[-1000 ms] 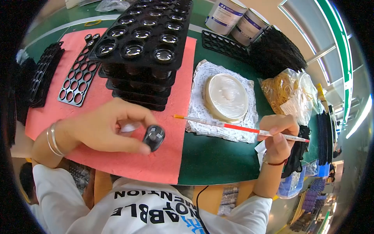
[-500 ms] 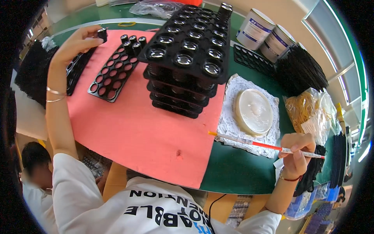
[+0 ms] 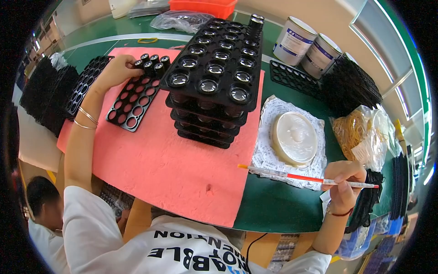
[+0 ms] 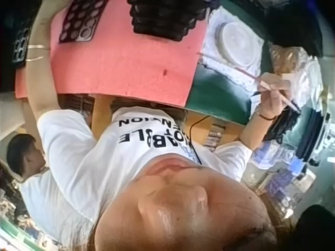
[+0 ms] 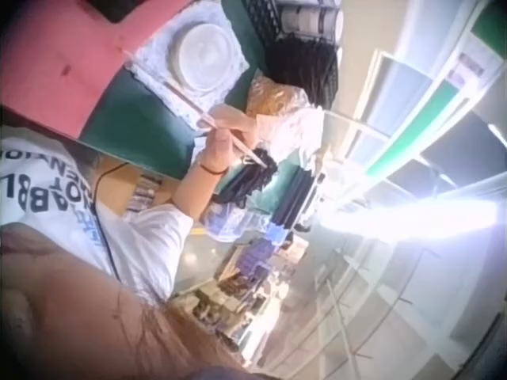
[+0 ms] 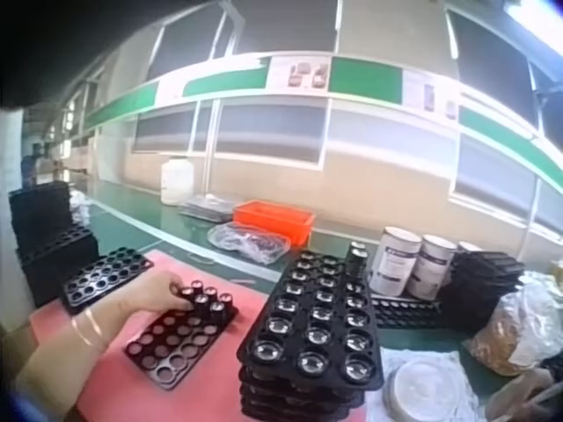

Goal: The worker removes light fixture components from a package, organizes them into trays, and applies sealant to each unit using a small brush.

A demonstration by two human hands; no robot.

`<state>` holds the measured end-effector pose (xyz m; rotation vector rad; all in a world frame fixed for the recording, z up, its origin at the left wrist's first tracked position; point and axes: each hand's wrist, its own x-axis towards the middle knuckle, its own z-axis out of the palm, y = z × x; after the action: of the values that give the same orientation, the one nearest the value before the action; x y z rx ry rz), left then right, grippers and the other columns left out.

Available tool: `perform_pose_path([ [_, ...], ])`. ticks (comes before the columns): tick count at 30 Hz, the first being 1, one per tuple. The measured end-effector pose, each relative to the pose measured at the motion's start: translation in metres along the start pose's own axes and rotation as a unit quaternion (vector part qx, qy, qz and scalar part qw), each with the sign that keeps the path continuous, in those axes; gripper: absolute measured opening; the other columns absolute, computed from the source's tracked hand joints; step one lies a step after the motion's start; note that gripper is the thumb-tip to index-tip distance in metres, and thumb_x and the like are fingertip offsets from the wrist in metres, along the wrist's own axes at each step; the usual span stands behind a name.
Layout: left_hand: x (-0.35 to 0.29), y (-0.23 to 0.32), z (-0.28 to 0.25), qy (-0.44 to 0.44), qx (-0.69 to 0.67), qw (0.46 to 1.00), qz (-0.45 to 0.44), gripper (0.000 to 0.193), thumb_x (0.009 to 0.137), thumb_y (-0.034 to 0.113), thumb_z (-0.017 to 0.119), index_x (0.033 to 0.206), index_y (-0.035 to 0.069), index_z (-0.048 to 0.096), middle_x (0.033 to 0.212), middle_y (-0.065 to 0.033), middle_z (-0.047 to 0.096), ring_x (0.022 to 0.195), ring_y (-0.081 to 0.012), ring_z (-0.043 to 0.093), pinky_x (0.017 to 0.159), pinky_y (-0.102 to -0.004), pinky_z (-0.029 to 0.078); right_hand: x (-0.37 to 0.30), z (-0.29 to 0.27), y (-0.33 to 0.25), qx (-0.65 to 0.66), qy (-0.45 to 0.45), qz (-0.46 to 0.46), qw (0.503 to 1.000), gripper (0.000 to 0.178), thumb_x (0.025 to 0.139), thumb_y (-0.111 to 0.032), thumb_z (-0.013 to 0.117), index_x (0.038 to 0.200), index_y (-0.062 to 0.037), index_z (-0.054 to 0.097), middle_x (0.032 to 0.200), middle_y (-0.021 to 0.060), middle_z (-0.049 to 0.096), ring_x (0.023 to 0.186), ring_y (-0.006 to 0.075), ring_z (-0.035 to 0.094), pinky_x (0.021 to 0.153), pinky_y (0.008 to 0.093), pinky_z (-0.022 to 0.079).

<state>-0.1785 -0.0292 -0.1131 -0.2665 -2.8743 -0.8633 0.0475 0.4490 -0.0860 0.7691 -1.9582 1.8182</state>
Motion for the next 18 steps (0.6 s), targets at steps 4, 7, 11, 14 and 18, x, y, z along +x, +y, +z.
perform_pose_path([
  [4,-0.001,0.009,0.002,0.034,0.044,0.998,-0.008,0.028,0.066,0.02,0.071,0.076,-0.003,0.058,0.06,-0.0022,0.051,0.056,-0.0108,0.047,0.052,-0.026,0.037,-0.001,0.0,0.0,-0.004,0.003,0.002,1.0,0.017,0.08,-0.016,0.058,0.074,-0.0036,0.049,0.056,0.0078,0.053,0.043,0.013,0.047,0.044,0.0239,0.035],
  [7,-0.001,0.012,-0.001,0.03,0.11,0.993,-0.038,0.035,0.065,0.032,0.07,0.079,0.0,0.062,0.068,-0.009,0.062,0.065,-0.0187,0.059,0.061,-0.0296,0.044,0.0,0.0,0.0,-0.003,0.002,0.0,1.0,0.017,0.08,-0.016,0.058,0.074,-0.0035,0.049,0.056,0.008,0.054,0.043,0.0129,0.047,0.044,0.0239,0.035],
  [11,0.002,0.006,0.002,0.031,0.107,0.993,-0.035,0.036,0.065,0.034,0.07,0.078,0.001,0.061,0.068,-0.0105,0.061,0.066,-0.0199,0.059,0.061,-0.0304,0.044,0.001,0.0,-0.001,-0.006,0.001,-0.003,1.0,0.016,0.08,-0.015,0.058,0.074,-0.0032,0.049,0.057,0.0085,0.054,0.044,0.0129,0.048,0.044,0.0239,0.035],
  [14,0.002,0.005,0.003,0.04,0.09,0.995,-0.025,0.035,0.065,0.032,0.071,0.076,0.0,0.061,0.067,-0.0107,0.061,0.065,-0.0201,0.059,0.06,-0.0305,0.044,0.001,0.001,-0.001,-0.003,-0.004,-0.009,1.0,0.014,0.081,-0.015,0.057,0.075,-0.003,0.05,0.057,0.0088,0.055,0.044,0.013,0.048,0.044,0.0238,0.035],
  [18,-0.007,0.024,0.001,0.023,0.073,0.995,-0.058,0.032,0.066,0.029,0.071,0.075,0.0,0.06,0.067,-0.0111,0.061,0.064,-0.0207,0.06,0.06,-0.0305,0.044,0.0,0.001,-0.003,-0.001,0.0,-0.006,1.0,0.014,0.08,-0.014,0.056,0.075,-0.0028,0.051,0.058,0.009,0.055,0.046,0.0133,0.05,0.046,0.0236,0.036],
])
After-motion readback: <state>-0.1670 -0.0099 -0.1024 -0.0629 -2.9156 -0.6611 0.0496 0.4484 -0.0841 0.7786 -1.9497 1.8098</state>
